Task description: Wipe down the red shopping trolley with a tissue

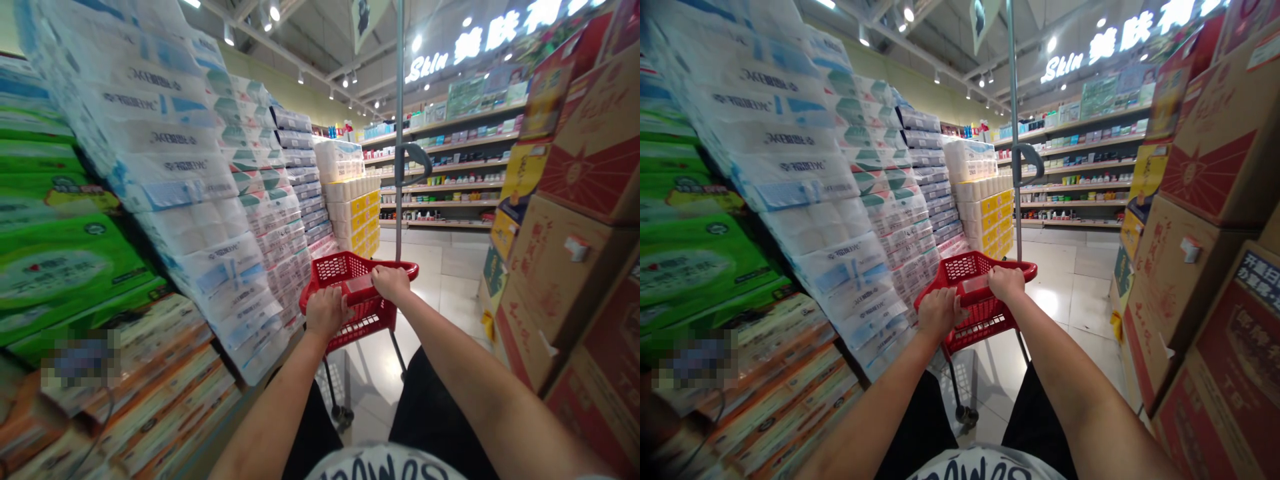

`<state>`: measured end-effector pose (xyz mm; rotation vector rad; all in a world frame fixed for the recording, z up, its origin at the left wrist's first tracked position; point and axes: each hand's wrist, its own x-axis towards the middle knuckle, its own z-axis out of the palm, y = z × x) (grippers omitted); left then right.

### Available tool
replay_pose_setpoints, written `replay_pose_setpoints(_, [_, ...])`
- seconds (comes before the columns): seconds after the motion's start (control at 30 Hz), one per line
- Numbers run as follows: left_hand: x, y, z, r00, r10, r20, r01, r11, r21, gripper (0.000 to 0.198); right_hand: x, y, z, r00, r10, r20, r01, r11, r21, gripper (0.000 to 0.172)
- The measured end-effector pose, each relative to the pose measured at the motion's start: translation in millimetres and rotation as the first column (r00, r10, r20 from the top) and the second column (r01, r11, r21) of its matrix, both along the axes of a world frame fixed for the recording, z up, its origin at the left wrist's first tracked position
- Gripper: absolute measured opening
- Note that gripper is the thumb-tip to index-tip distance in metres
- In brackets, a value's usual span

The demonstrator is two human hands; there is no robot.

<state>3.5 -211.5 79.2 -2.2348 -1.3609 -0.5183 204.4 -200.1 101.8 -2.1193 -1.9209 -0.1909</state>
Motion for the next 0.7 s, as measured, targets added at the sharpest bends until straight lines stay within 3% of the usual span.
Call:
replay_pose_setpoints(0.07, [-1, 0, -2.6, 1.000, 0.003, -0.015, -0.003, 1.000, -0.001, 0.047, 0, 0, 0.0, 1.000, -0.008, -0.005, 0.008, 1.000, -0.003, 0.048])
replay_pose_setpoints(0.2, [6, 9, 15.1, 0.987, 0.141, -0.073, -0.154, 0.959, -0.236, 0.052, 2, -2, 0.7, 1.000, -0.012, -0.001, 0.012, 1.000, -0.019, 0.048])
replay_pose_setpoints(0.3, [4, 18, 27.3, 0.983, 0.027, -0.181, -0.083, 0.946, -0.312, 0.046, 4, -5, 1.9, 1.000, 0.001, 0.011, -0.001, 1.000, -0.029, 0.045])
replay_pose_setpoints(0.43, [-23, 19, 15.6, 0.978, -0.143, -0.153, 0.124, 0.984, -0.125, 0.049, 4, -5, 3.2, 1.000, 0.000, 0.014, 0.001, 1.000, -0.025, 0.047])
replay_pose_setpoints(0.5, [-43, 20, 2.9, 0.953, -0.272, -0.131, 0.275, 0.961, 0.004, 0.044, 3, -3, 3.2, 1.000, -0.004, 0.007, 0.004, 1.000, -0.020, 0.048])
replay_pose_setpoints(0.57, [-60, 23, -6.5, 0.936, -0.344, -0.073, 0.350, 0.932, 0.089, 0.042, 2, -1, 2.5, 1.000, -0.002, -0.002, 0.002, 1.000, -0.015, 0.048])
replay_pose_setpoints(0.63, [-69, 30, -7.5, 0.955, -0.295, 0.037, 0.291, 0.953, 0.089, 0.044, 2, 1, 1.3, 1.000, 0.008, -0.010, -0.008, 1.000, -0.010, 0.047])
replay_pose_setpoints(0.7, [-69, 39, 0.0, 0.976, -0.180, 0.123, 0.186, 0.982, -0.043, 0.053, 2, 3, -0.3, 1.000, 0.019, -0.014, -0.019, 1.000, -0.006, 0.046])
